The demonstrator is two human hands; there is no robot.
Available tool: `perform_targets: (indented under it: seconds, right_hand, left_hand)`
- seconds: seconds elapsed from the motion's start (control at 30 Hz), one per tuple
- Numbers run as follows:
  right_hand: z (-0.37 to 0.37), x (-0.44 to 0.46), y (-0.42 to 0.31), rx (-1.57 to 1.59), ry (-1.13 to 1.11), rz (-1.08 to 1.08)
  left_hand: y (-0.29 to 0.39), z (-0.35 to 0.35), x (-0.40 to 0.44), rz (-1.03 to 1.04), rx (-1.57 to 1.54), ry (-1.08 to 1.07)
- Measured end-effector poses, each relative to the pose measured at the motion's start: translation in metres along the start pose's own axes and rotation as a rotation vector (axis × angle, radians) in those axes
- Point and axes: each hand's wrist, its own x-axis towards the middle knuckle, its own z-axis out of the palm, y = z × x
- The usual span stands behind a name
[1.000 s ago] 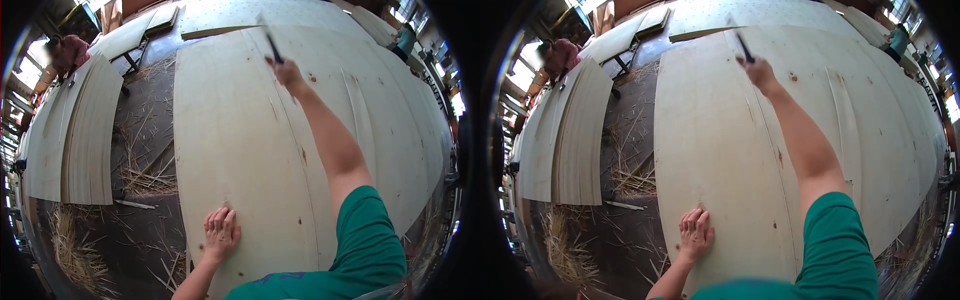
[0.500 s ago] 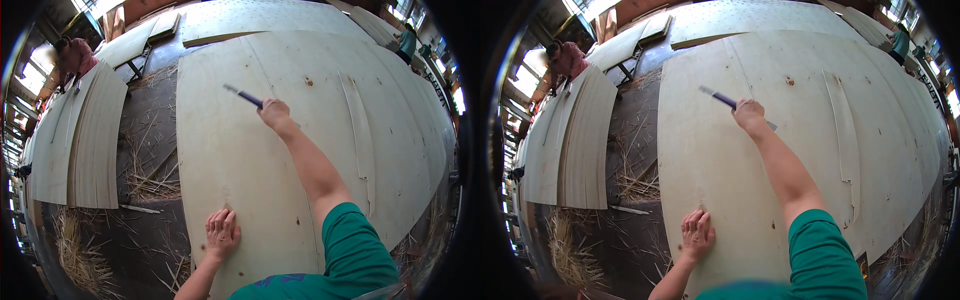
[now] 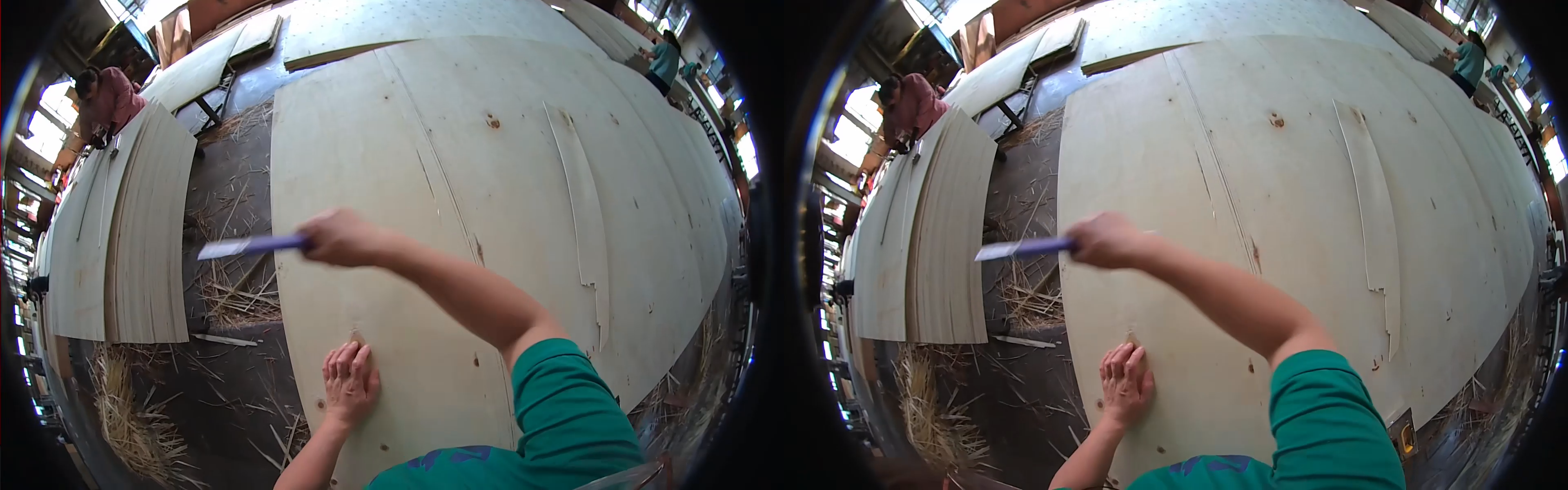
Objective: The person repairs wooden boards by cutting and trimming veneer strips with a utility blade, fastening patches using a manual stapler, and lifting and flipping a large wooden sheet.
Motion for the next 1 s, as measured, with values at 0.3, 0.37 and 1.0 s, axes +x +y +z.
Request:
perform_targets:
  seconds: [0.3, 0.37, 1.0]
  right_hand:
    - [0.032, 0.043, 0.129, -0.407, 0.33, -0.222]
    - [0.021, 0.054, 0.15, -0.485, 0.329, -0.139]
    - [-0.004, 0.045, 0.164, -0.406, 0.701, -0.068]
  left_hand:
    - [-0.004, 0.003, -0.002, -0.017, 0.007, -0.038]
    - [-0.005, 0.004, 0.0, -0.021, -0.008, -0.061]
    - [-0.014, 0.004, 0.0, 0.0, -0.04, -0.078]
